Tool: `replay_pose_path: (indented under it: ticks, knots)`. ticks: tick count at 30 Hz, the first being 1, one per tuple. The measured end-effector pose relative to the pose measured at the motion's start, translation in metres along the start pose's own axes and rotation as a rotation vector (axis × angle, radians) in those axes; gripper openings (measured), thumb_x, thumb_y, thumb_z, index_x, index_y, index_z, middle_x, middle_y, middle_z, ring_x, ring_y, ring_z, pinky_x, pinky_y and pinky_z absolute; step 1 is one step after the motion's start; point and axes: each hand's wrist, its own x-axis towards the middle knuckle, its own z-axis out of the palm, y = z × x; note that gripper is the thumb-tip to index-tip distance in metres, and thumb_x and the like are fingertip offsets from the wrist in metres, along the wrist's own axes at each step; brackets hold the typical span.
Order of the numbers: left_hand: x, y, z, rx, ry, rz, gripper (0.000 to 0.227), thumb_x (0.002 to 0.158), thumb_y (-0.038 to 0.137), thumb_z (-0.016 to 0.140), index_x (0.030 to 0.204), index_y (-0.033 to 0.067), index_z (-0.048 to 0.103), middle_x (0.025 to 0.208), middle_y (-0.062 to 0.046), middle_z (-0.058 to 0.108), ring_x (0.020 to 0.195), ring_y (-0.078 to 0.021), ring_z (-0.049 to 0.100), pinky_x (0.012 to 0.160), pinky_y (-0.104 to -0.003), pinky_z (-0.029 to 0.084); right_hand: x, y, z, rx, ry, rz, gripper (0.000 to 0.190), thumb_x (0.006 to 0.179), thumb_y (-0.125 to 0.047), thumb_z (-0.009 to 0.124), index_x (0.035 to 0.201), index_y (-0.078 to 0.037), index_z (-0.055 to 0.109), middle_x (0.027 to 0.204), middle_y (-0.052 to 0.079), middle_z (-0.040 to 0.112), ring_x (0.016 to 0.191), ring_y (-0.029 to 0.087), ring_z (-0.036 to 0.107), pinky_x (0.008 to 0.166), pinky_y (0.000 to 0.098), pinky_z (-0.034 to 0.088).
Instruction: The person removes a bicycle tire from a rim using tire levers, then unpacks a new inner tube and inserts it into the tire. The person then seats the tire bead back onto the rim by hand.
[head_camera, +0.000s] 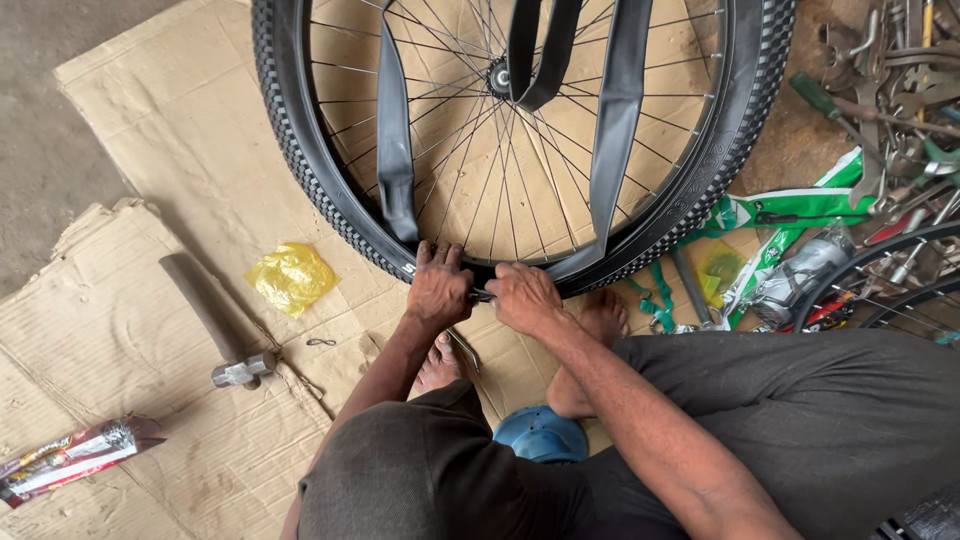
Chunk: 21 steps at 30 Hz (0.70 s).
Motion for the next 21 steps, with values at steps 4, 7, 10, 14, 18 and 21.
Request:
replay_pose_path:
  ticks: [4,7,10,14,18,21]
  knots:
    - [-0.001,-0.009,0.007,0.063,0.044,0.013,0.018,0.074,0.022,0.073,0.084,0.0071,0.077,0.125,-0.026,0.062,0.128,-0.0397,0.053,0.115,-0.061,0.030,0.009,0.001,-0.001,0.028,-0.064,0.031,0.017,0.080,-0.015,0.074,0.096,-0.015,0.080,0.094,0.011,0.066,0.100,0.031,0.065,0.087,0.0459,0.052]
    - [-0.011,-0.006,0.024,0.037,0.108,0.033,0.018,0.075,0.021,0.071,0.084,0.0053,0.075,0.127,-0.027,0.062,0.128,-0.0416,0.054,0.115,-0.059,0.031,-0.001,0.002,0.001,0.024,-0.060,0.027,0.017,0.079,-0.022,0.078,0.092,-0.011,0.079,0.097,0.011,0.067,0.105,0.032,0.064,0.088,0.0466,0.051]
    - [-0.009,-0.011,0.027,0.086,0.220,0.074,0.018,0.074,0.020,0.070,0.080,0.0033,0.072,0.127,-0.029,0.062,0.126,-0.0436,0.054,0.113,-0.061,0.031,0.004,-0.001,-0.009,0.055,-0.089,0.054,0.020,0.079,-0.020,0.076,0.098,-0.014,0.079,0.098,0.009,0.068,0.105,0.031,0.064,0.090,0.0459,0.051]
    - [-0.015,-0.012,0.032,0.132,0.314,0.117,0.015,0.079,0.017,0.066,0.081,0.0017,0.068,0.127,-0.028,0.063,0.124,-0.0432,0.057,0.113,-0.062,0.032,0.002,-0.008,-0.014,0.033,-0.050,0.032,0.017,0.080,-0.023,0.077,0.094,-0.013,0.079,0.100,0.011,0.068,0.107,0.032,0.064,0.090,0.0470,0.051]
    - [-0.017,-0.012,0.033,0.081,0.290,0.131,0.015,0.083,0.015,0.065,0.086,0.0009,0.067,0.125,-0.028,0.064,0.123,-0.0426,0.058,0.114,-0.060,0.035,-0.001,-0.009,-0.011,-0.015,-0.076,0.061,0.017,0.081,-0.024,0.077,0.093,-0.012,0.079,0.101,0.011,0.068,0.108,0.032,0.063,0.091,0.0471,0.050]
    - [-0.017,-0.011,0.028,0.091,0.309,0.122,0.017,0.079,0.017,0.065,0.085,0.0015,0.067,0.122,-0.028,0.064,0.119,-0.0430,0.058,0.110,-0.060,0.035,0.001,-0.010,-0.011,-0.006,-0.082,0.054,0.017,0.080,-0.022,0.076,0.093,-0.012,0.079,0.101,0.011,0.068,0.106,0.032,0.064,0.091,0.0467,0.051]
